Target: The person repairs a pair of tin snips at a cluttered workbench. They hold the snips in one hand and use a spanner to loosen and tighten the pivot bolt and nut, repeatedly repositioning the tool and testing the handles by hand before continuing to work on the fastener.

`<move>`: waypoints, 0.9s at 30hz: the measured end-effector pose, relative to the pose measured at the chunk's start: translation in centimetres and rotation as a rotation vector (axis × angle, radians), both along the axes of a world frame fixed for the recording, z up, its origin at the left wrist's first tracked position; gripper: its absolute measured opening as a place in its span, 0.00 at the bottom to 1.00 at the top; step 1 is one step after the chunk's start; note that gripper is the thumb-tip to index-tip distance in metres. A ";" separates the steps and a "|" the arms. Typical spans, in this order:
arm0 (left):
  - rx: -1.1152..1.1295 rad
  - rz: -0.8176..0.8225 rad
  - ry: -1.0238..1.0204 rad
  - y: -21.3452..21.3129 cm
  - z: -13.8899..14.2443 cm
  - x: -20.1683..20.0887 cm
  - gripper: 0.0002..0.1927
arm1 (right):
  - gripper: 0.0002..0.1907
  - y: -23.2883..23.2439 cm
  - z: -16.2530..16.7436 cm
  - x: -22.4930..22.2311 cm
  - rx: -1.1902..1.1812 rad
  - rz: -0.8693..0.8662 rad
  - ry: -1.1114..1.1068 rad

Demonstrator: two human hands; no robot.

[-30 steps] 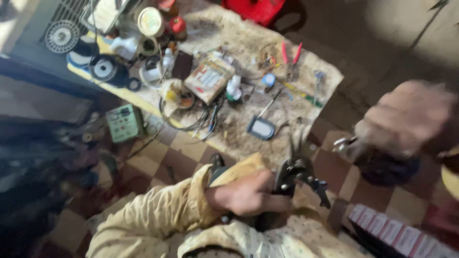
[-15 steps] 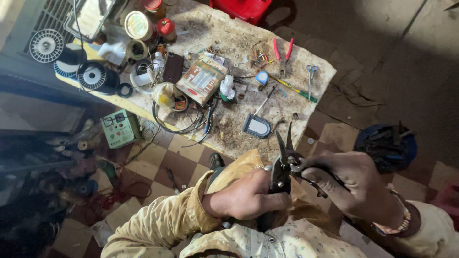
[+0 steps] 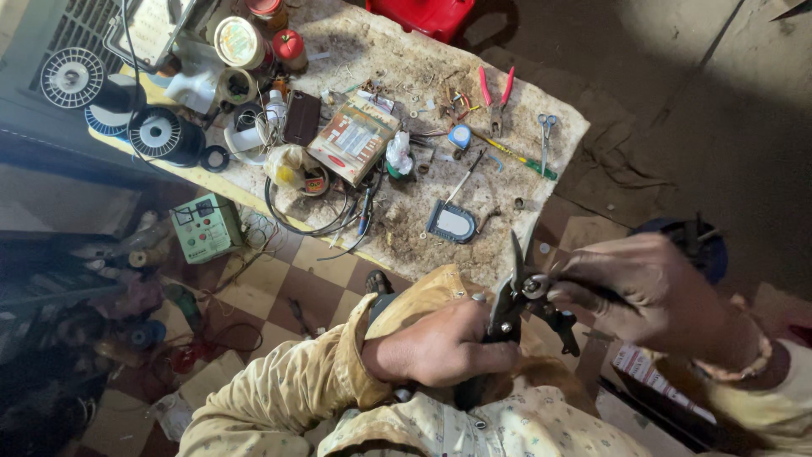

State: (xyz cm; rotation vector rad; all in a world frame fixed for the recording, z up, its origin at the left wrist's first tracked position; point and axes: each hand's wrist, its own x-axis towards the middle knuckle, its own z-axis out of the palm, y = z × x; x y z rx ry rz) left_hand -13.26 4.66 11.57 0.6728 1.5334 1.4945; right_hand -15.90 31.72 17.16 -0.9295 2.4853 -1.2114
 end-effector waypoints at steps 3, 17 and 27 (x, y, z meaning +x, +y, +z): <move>-0.076 0.022 0.104 0.3 0.1 0.0 0.17 | 0.16 0.2 0.3 -1.2 -0.007 0.107 0.075; -0.072 0.050 -0.019 0.0 1.0 -0.3 0.16 | 0.07 1.3 -0.7 -2.2 0.042 0.023 0.059; -0.167 0.163 0.013 -0.2 2.5 -0.3 0.23 | 0.13 -4.4 -11.7 5.1 -0.590 -0.741 -0.441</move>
